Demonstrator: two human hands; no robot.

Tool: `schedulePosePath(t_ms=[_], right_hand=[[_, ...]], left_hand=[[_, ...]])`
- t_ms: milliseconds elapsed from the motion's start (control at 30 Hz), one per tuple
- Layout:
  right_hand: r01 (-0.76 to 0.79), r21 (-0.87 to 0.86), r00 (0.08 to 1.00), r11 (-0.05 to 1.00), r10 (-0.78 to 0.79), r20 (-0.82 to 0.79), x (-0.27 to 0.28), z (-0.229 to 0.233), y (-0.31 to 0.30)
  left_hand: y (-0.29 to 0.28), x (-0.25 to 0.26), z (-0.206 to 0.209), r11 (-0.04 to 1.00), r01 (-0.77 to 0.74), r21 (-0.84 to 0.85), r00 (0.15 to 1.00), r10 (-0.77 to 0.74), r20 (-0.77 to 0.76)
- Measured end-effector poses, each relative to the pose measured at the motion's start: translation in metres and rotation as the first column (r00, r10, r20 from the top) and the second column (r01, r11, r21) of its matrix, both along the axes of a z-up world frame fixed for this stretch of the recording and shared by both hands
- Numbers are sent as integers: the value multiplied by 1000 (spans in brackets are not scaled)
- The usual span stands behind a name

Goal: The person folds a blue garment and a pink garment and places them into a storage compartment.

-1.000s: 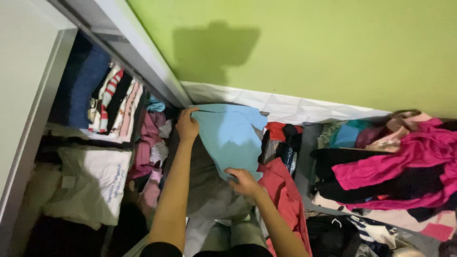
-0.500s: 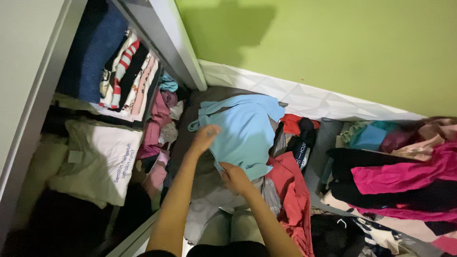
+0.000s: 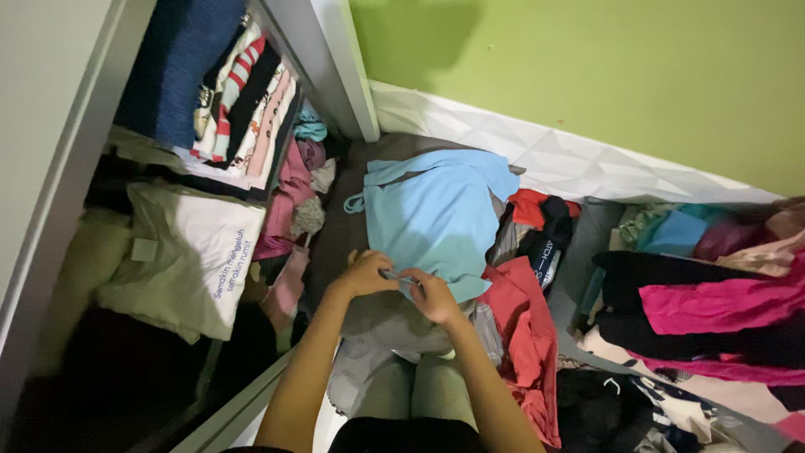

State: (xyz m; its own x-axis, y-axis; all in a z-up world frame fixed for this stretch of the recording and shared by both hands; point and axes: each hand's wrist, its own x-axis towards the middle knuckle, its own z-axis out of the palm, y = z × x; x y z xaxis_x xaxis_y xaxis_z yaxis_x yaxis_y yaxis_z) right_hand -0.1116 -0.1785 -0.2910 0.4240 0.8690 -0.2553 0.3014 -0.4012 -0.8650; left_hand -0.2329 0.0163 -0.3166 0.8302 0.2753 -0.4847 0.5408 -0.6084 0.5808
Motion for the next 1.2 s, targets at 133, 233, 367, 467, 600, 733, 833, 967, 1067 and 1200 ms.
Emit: schedulePosePath(t_ms=[133, 233, 367, 467, 600, 733, 833, 967, 1067, 1200], right_hand=[[-40, 40, 997, 998, 43, -66, -4, -18, -10], [-86, -50, 995, 995, 88, 51, -2, -36, -23], [-126, -10, 987, 992, 127, 98, 9, -55, -51], [-154, -173, 950, 973, 194, 246, 18, -54, -64], [-118, -517, 906, 848, 305, 294, 29, -45, -82], [11, -553, 861, 833, 273, 430, 31, -42, -85], [165, -403, 844, 900, 83, 531, 36, -49, -90], [259, -423, 613, 868, 191, 767, 57, -69, -101], [336, -306, 535, 891, 87, 841, 66, -63, -103], [326, -566, 817, 758, 76, 572, 80, -32, -96]], left_hand=[[-5, -9, -20, 997, 42, 71, 993, -49, 105], [-6, -17, -24, 985, 50, 164, 991, -70, 118], [-15, -27, -19, 967, 54, 248, 995, -73, 66], [-26, -27, -20, 949, 39, 314, 995, -66, 76], [-40, -19, -29, 864, 109, 492, 991, -133, 14], [-48, -11, -39, 795, 79, 602, 993, -115, 22], [-53, -14, -39, 826, 93, 557, 996, -71, -59], [-53, -22, -39, 811, 100, 576, 994, -57, -92], [-55, -28, -43, 798, 31, 602, 999, -38, -2], [-59, -32, -45, 813, -6, 582, 1000, 8, 0]])
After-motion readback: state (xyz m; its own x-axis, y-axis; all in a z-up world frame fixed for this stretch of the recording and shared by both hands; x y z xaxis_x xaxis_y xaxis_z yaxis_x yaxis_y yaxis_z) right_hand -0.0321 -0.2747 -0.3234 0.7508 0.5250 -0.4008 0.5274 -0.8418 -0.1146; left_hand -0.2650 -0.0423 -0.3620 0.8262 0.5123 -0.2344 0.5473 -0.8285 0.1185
